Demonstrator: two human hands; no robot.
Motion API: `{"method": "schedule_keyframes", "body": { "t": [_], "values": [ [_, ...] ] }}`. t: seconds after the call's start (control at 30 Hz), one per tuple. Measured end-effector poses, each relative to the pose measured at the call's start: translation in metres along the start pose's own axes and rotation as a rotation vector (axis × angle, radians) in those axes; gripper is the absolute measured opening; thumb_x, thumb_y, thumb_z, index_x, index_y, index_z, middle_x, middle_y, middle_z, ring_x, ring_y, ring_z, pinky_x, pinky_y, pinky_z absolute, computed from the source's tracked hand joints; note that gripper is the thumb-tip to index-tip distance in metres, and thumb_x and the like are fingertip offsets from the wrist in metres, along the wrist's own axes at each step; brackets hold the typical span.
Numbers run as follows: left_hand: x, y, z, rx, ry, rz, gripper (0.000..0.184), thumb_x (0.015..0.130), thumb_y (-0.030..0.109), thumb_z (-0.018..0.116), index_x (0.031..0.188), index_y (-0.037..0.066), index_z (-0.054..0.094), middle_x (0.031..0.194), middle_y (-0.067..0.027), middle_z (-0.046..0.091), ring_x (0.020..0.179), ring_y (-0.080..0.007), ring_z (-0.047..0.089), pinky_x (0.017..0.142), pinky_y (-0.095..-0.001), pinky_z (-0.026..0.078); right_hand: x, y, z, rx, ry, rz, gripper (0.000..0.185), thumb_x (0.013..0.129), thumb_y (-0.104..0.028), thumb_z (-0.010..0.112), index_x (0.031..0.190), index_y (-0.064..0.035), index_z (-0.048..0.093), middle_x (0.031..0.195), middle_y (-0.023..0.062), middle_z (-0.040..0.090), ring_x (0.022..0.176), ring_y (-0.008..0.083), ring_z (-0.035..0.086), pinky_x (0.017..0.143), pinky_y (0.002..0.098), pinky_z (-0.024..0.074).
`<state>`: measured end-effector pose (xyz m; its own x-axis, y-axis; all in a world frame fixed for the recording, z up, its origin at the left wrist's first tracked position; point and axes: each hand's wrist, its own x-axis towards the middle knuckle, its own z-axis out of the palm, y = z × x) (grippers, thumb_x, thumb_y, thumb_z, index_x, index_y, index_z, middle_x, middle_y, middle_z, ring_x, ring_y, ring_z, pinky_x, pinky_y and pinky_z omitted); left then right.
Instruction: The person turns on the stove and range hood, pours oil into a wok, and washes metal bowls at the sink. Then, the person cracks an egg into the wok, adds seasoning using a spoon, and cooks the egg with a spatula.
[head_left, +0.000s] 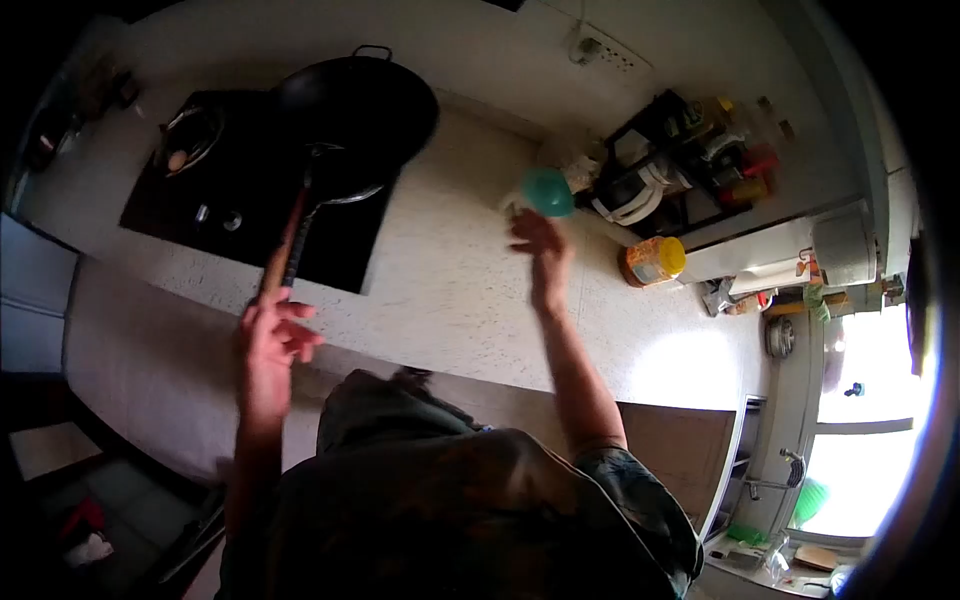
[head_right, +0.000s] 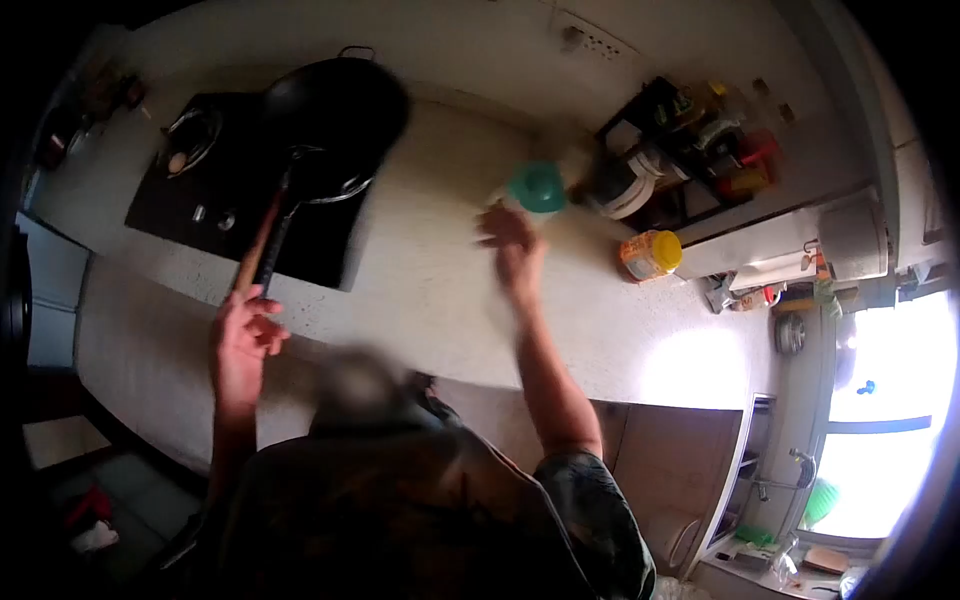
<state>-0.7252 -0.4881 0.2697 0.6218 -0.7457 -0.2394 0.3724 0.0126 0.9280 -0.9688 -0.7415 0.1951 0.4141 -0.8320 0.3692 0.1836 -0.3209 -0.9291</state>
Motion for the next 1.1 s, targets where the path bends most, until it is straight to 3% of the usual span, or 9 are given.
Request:
{"method": "schedule_keyframes", "body": {
  "t": [0.17,0.23,0.37,0.5,0.63,0.7,0.83,0.97,1.1],
  "values": [
    [0.019,0.01,-0.018,0.135,0.299,-0.001,0.049,0.083,0.045,0.046,0.105,0.002,0.05,0.077,-0.0062,0.057,0.05,-0.0067,0.047,0.042,-0.0178,0.029,0.053,0.054,-0.192,-0.203,0.784,-0.166,0.025,0.084,-0.021,0.05,0.096,0.0003,0.054,0.083,0.0067,0.057,0.073,0.0171,0.053,0.066,0.0286,0.0452],
    [0.031,-0.005,-0.043,0.165,0.327,0.041,0.046,0.082,0.044,0.048,0.101,0.002,0.053,0.075,-0.0045,0.057,0.046,-0.005,0.044,0.037,-0.0161,0.024,0.068,0.034,-0.214,-0.986,0.814,-0.221,0.025,0.084,-0.023,0.049,0.088,0.0014,0.055,0.074,0.0072,0.054,0.069,0.0187,0.05,0.067,0.031,0.0423],
    [0.033,-0.016,-0.047,0.21,0.416,0.102,0.039,0.083,0.04,0.049,0.095,0.003,0.055,0.074,-0.006,0.057,0.045,-0.0054,0.041,0.038,-0.0176,0.026,0.096,0.037,-0.247,-0.757,0.743,0.093,0.038,0.085,-0.033,0.047,0.081,0.0031,0.058,0.072,0.0118,0.056,0.066,0.0206,0.049,0.065,0.0346,0.0399],
    [0.026,-0.007,-0.034,0.225,0.531,0.12,0.039,0.083,0.04,0.049,0.096,0.005,0.053,0.078,-0.0066,0.058,0.047,-0.0069,0.044,0.042,-0.0188,0.029,0.112,0.063,-0.271,-0.378,0.896,0.304,0.059,0.079,-0.051,0.049,0.103,0.0019,0.058,0.1,0.0165,0.058,0.08,0.0223,0.053,0.076,0.0331,0.0416],
    [0.005,-0.019,-0.052,0.3,0.733,0.209,0.036,0.083,0.039,0.049,0.097,0.006,0.052,0.08,-0.007,0.058,0.05,-0.0095,0.049,0.042,-0.0196,0.031,0.118,0.053,-0.258,-0.298,0.861,0.365,0.062,0.078,-0.053,0.05,0.109,0.0007,0.056,0.101,0.0161,0.058,0.078,0.0217,0.053,0.075,0.0333,0.0426],
    [-0.01,-0.042,-0.072,0.302,0.797,0.19,0.032,0.084,0.035,0.048,0.095,0.006,0.052,0.08,-0.0078,0.059,0.051,-0.0105,0.051,0.042,-0.0205,0.032,0.124,0.049,-0.25,-0.263,0.929,0.444,0.042,0.075,-0.043,0.061,0.076,-0.001,0.061,0.068,0.0057,0.055,0.059,0.013,0.045,0.052,0.0285,0.0392],
    [-0.039,-0.112,-0.108,0.257,0.772,0.002,0.029,0.085,0.03,0.045,0.096,0.004,0.052,0.074,-0.0093,0.06,0.046,-0.0116,0.051,0.039,-0.0216,0.035,0.127,0.05,-0.239,-0.278,0.885,0.378,0.054,0.073,-0.051,0.059,0.053,-0.0004,0.054,0.053,0.0048,0.051,0.047,0.0158,0.045,0.051,0.0308,0.0416],
    [-0.064,-0.173,-0.122,0.358,0.756,-0.214,0.029,0.085,0.028,0.044,0.097,0.003,0.051,0.074,-0.0094,0.059,0.046,-0.0128,0.052,0.038,-0.0217,0.036,0.114,0.041,-0.229,-0.337,1.034,0.467,0.048,0.078,-0.043,0.057,0.06,0.0018,0.058,0.056,0.0059,0.055,0.049,0.0154,0.045,0.052,0.0298,0.0418],
    [-0.093,-0.226,-0.158,0.508,0.677,-0.336,0.029,0.084,0.031,0.044,0.09,0.003,0.049,0.07,-0.0095,0.058,0.046,-0.0155,0.053,0.037,-0.0248,0.037,0.071,0.055,-0.264,-0.527,1.027,0.249,0.035,0.079,-0.034,0.057,0.063,-0.0027,0.056,0.054,0.0031,0.048,0.046,0.0112,0.039,0.045,0.0268,0.0343]
  ]
}}
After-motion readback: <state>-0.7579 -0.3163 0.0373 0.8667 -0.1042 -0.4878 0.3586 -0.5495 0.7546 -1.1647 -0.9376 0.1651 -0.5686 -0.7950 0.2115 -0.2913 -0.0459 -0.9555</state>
